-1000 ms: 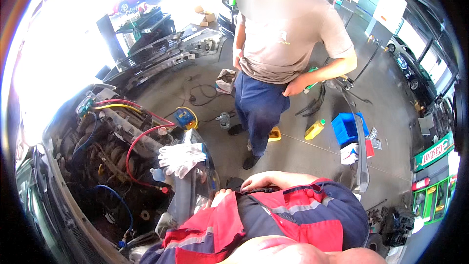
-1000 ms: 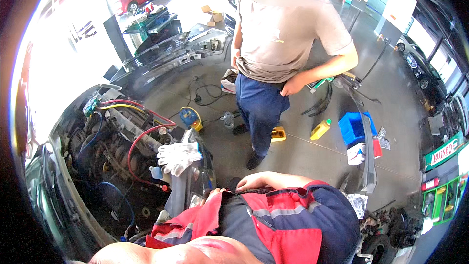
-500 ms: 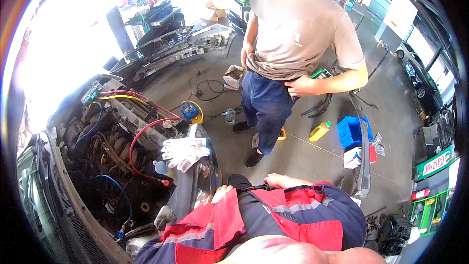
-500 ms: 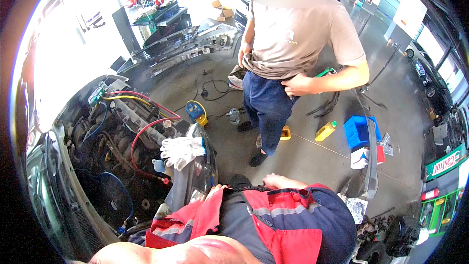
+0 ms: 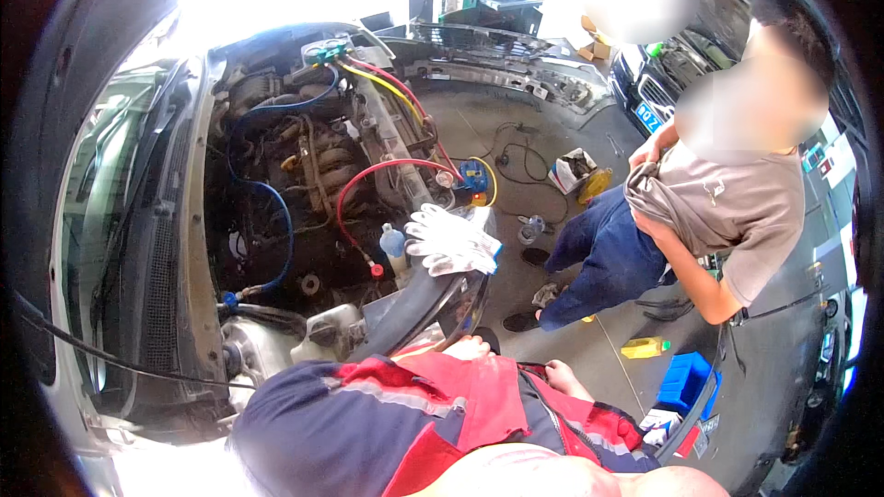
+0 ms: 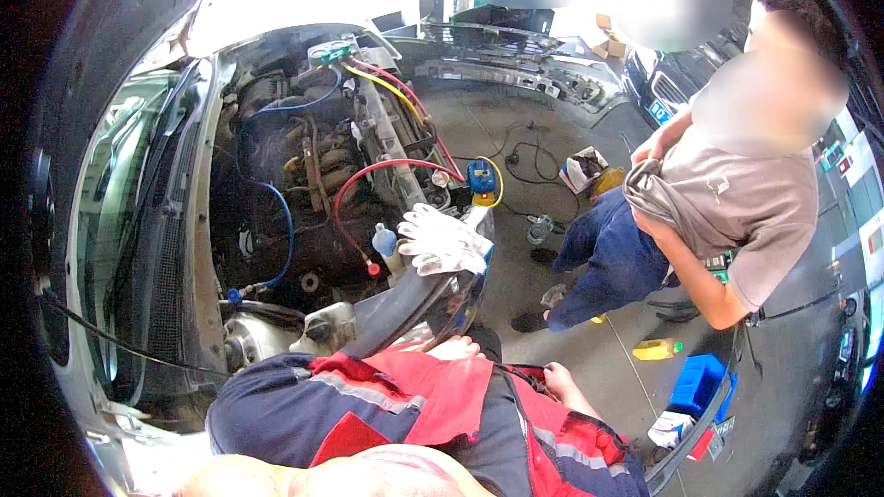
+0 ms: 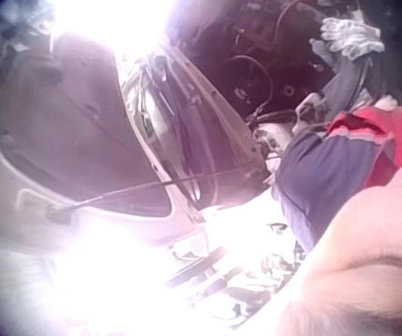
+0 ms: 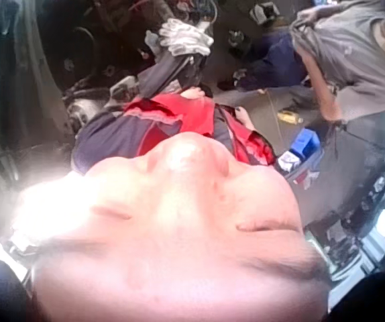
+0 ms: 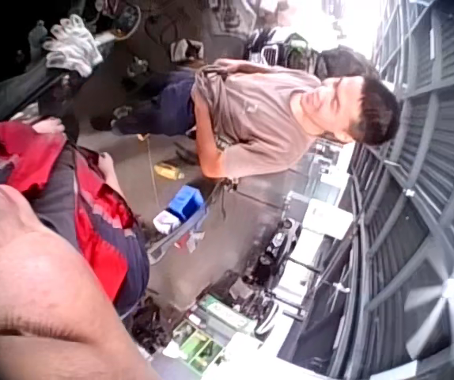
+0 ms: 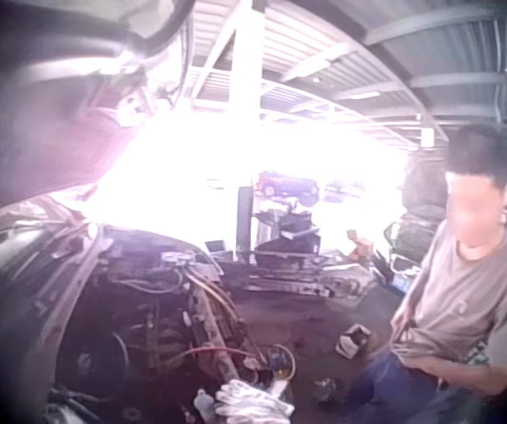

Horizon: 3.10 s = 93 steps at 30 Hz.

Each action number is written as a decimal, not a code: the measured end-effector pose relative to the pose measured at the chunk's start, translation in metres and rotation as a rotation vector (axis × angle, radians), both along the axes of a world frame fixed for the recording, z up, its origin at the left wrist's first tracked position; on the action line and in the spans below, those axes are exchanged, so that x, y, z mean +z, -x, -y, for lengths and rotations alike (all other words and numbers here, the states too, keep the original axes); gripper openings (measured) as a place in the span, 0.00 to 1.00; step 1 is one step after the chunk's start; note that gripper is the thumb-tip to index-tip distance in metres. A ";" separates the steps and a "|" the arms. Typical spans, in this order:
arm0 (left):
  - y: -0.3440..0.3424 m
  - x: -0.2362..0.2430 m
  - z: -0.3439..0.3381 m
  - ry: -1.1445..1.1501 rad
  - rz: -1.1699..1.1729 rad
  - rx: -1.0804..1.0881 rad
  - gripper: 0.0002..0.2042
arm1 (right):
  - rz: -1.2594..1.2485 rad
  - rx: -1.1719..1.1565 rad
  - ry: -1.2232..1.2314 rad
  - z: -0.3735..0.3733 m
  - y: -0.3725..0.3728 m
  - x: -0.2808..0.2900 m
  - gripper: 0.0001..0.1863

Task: The person connects manifold gauge hoses to a car engine bay, operates a vacuum pump, and removes gloves.

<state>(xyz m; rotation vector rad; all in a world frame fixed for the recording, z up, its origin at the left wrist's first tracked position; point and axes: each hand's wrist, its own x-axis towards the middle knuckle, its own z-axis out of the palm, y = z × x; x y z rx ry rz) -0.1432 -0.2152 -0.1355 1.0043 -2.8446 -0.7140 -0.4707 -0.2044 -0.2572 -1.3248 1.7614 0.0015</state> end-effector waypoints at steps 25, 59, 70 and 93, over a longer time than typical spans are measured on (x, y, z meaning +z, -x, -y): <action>-0.001 0.026 -0.006 -0.046 -0.058 0.142 0.12 | 0.054 0.212 -0.126 -0.002 -0.019 0.018 0.19; 0.004 0.062 -0.002 -0.211 0.132 0.187 0.11 | 0.065 0.246 -0.329 0.002 -0.032 0.051 0.16; 0.003 0.049 -0.002 -0.342 0.107 0.259 0.13 | 0.043 0.306 -0.179 0.008 -0.027 0.029 0.17; 0.002 0.062 -0.002 -0.296 0.139 0.198 0.13 | 0.067 0.343 -0.182 -0.002 -0.021 0.025 0.14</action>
